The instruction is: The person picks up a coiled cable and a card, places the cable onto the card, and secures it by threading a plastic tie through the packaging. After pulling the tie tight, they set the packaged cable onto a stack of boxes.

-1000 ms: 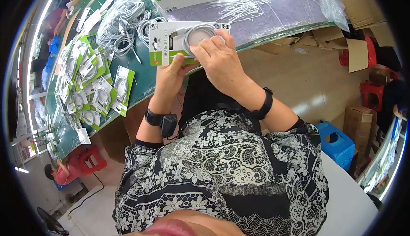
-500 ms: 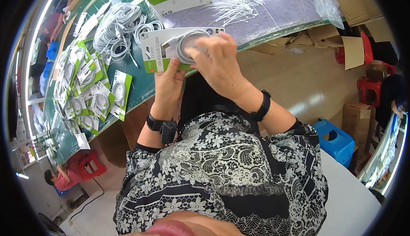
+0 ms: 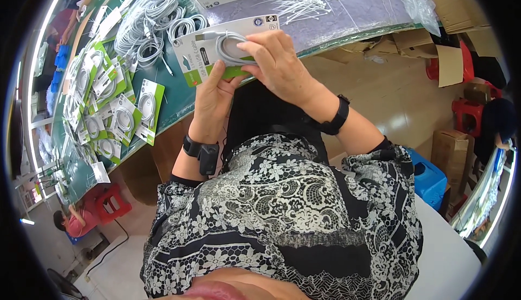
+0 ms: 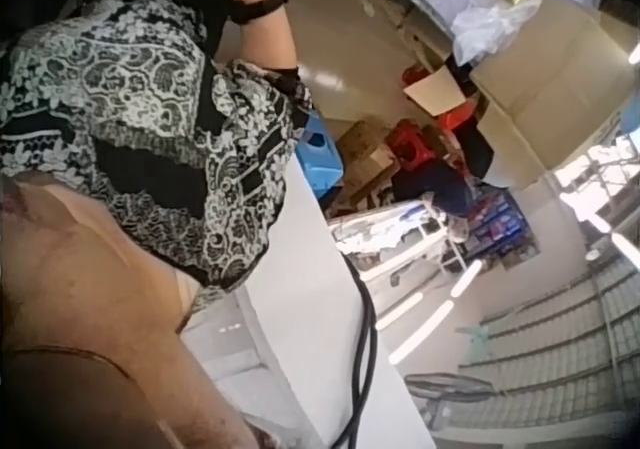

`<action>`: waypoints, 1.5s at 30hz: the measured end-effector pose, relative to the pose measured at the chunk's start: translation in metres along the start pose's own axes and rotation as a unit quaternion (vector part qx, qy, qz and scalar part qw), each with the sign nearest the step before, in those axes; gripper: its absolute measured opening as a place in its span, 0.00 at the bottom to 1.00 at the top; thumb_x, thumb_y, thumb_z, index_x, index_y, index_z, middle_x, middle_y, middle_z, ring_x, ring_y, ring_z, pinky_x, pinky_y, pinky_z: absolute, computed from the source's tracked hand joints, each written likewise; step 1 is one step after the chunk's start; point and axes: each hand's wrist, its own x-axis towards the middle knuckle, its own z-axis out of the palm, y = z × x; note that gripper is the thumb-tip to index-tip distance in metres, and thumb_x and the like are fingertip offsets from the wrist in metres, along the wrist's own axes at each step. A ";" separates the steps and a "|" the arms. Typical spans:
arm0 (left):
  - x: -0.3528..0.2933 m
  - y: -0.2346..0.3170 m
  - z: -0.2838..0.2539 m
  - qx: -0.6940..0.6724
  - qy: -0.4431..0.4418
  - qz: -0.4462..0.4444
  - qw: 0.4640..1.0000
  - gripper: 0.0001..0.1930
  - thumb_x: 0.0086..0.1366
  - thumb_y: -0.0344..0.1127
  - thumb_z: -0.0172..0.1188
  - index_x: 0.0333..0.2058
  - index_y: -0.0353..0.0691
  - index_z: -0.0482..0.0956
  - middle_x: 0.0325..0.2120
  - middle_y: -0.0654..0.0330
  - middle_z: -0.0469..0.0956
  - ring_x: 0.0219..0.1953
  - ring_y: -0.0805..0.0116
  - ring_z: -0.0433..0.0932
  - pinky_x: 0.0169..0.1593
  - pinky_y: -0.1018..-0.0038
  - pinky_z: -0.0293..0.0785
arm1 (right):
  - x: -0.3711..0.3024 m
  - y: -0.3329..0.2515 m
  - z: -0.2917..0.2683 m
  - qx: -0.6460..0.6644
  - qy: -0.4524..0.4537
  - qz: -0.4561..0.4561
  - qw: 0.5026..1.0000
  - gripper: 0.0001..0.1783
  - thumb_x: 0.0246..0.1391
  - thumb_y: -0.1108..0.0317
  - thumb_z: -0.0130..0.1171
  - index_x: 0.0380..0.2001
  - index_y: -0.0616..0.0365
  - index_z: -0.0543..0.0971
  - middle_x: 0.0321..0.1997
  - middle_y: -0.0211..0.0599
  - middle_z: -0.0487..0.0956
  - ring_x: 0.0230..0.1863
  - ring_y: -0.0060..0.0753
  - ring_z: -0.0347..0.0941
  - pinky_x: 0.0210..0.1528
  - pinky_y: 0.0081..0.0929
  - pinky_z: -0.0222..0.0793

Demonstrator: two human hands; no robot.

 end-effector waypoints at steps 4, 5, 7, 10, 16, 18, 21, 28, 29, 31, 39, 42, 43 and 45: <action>0.001 0.003 0.000 0.013 0.027 -0.018 0.999 0.19 0.66 0.29 0.53 0.55 0.36 0.64 0.47 0.54 0.73 0.48 0.60 0.77 0.48 0.62 0.79 | 0.006 -0.006 -0.005 -0.006 0.004 0.002 1.000 0.25 0.33 0.72 0.71 0.41 0.53 0.76 0.53 0.39 0.70 0.57 0.44 0.62 0.56 0.37 0.59; 0.000 0.003 0.000 0.012 0.029 -0.017 0.999 0.19 0.66 0.29 0.53 0.55 0.36 0.64 0.47 0.54 0.73 0.48 0.60 0.77 0.48 0.62 0.79 | 0.008 -0.007 -0.005 -0.016 0.012 0.001 1.000 0.22 0.33 0.72 0.70 0.38 0.53 0.77 0.52 0.38 0.71 0.57 0.44 0.62 0.57 0.37 0.58; 0.000 0.001 0.001 -0.002 0.032 -0.008 0.999 0.18 0.66 0.29 0.53 0.54 0.35 0.65 0.47 0.55 0.74 0.47 0.60 0.77 0.48 0.62 0.80 | 0.007 -0.006 -0.002 -0.018 0.009 -0.003 1.000 0.20 0.33 0.72 0.70 0.35 0.53 0.78 0.51 0.36 0.71 0.58 0.43 0.61 0.57 0.37 0.58; 0.000 0.000 0.001 -0.013 0.024 -0.014 1.000 0.18 0.66 0.29 0.53 0.54 0.35 0.65 0.47 0.55 0.74 0.47 0.61 0.77 0.47 0.63 0.80 | 0.004 0.000 0.001 -0.026 0.005 -0.009 1.000 0.17 0.32 0.72 0.70 0.31 0.53 0.78 0.50 0.33 0.72 0.59 0.42 0.60 0.59 0.37 0.56; -0.003 0.003 -0.015 0.050 0.013 -0.024 0.998 0.17 0.66 0.29 0.53 0.53 0.36 0.66 0.46 0.55 0.74 0.46 0.61 0.78 0.46 0.64 0.81 | 0.002 0.001 0.005 0.011 -0.002 -0.001 1.000 0.13 0.32 0.73 0.68 0.27 0.53 0.79 0.48 0.29 0.72 0.59 0.42 0.60 0.60 0.37 0.54; -0.003 0.001 -0.014 0.055 0.013 -0.014 0.998 0.17 0.66 0.29 0.53 0.53 0.36 0.66 0.46 0.55 0.74 0.46 0.61 0.78 0.46 0.64 0.81 | 0.004 0.000 0.006 0.011 -0.002 0.014 1.000 0.12 0.33 0.73 0.68 0.26 0.53 0.79 0.47 0.28 0.72 0.59 0.42 0.59 0.60 0.38 0.53; -0.002 -0.002 -0.014 0.067 0.018 0.005 0.998 0.17 0.66 0.29 0.53 0.53 0.36 0.66 0.46 0.55 0.74 0.45 0.62 0.78 0.46 0.65 0.81 | 0.005 0.002 0.009 -0.030 0.005 -0.044 0.999 0.11 0.35 0.73 0.67 0.28 0.51 0.80 0.46 0.27 0.73 0.59 0.41 0.59 0.62 0.41 0.52; -0.005 -0.011 -0.025 0.056 0.027 -0.004 0.998 0.19 0.66 0.29 0.53 0.55 0.37 0.65 0.47 0.55 0.74 0.46 0.63 0.78 0.46 0.65 0.81 | -0.004 0.011 0.006 0.006 -0.058 -0.074 0.996 0.14 0.40 0.68 0.66 0.35 0.49 0.80 0.46 0.27 0.73 0.60 0.40 0.58 0.63 0.42 0.50; -0.005 -0.010 -0.027 0.057 0.028 -0.004 0.998 0.19 0.66 0.29 0.53 0.55 0.37 0.65 0.47 0.55 0.74 0.46 0.63 0.78 0.46 0.65 0.81 | -0.004 0.011 0.005 0.027 -0.073 -0.067 0.995 0.14 0.41 0.67 0.66 0.36 0.49 0.80 0.46 0.27 0.73 0.60 0.40 0.58 0.63 0.42 0.50; -0.004 -0.009 -0.030 0.052 0.046 0.005 0.998 0.19 0.67 0.30 0.52 0.56 0.38 0.64 0.48 0.56 0.73 0.46 0.62 0.77 0.46 0.65 0.80 | 0.000 0.016 -0.004 0.048 -0.032 -0.023 0.998 0.13 0.43 0.67 0.66 0.36 0.50 0.80 0.46 0.28 0.74 0.59 0.40 0.59 0.62 0.41 0.52; 0.001 -0.001 -0.026 0.081 0.071 0.056 0.993 0.21 0.67 0.30 0.51 0.58 0.38 0.62 0.50 0.56 0.72 0.48 0.62 0.76 0.47 0.65 0.80 | -0.004 0.122 -0.047 -0.042 0.072 0.150 0.985 0.10 0.47 0.71 0.64 0.36 0.53 0.80 0.41 0.32 0.75 0.46 0.37 0.70 0.50 0.31 0.64; 0.003 0.004 -0.031 0.079 0.091 0.063 0.991 0.21 0.67 0.29 0.51 0.58 0.39 0.61 0.51 0.56 0.71 0.48 0.62 0.76 0.47 0.65 0.80 | -0.007 0.137 -0.043 -0.105 0.045 0.136 0.984 0.11 0.46 0.72 0.64 0.35 0.52 0.80 0.37 0.31 0.75 0.42 0.35 0.70 0.46 0.29 0.66; 0.002 0.006 -0.035 0.077 0.103 0.061 0.990 0.21 0.67 0.29 0.51 0.58 0.39 0.61 0.51 0.56 0.71 0.48 0.63 0.76 0.47 0.65 0.80 | -0.004 0.138 -0.037 -0.132 0.028 0.100 0.986 0.11 0.45 0.72 0.65 0.35 0.52 0.80 0.35 0.30 0.75 0.41 0.35 0.70 0.44 0.29 0.66; -0.002 0.006 -0.038 0.074 0.114 0.057 0.989 0.21 0.67 0.29 0.51 0.58 0.39 0.61 0.51 0.56 0.71 0.48 0.63 0.76 0.47 0.65 0.80 | 0.002 0.137 -0.031 -0.161 0.011 0.067 0.985 0.11 0.44 0.72 0.65 0.35 0.51 0.81 0.33 0.30 0.76 0.40 0.34 0.70 0.42 0.29 0.66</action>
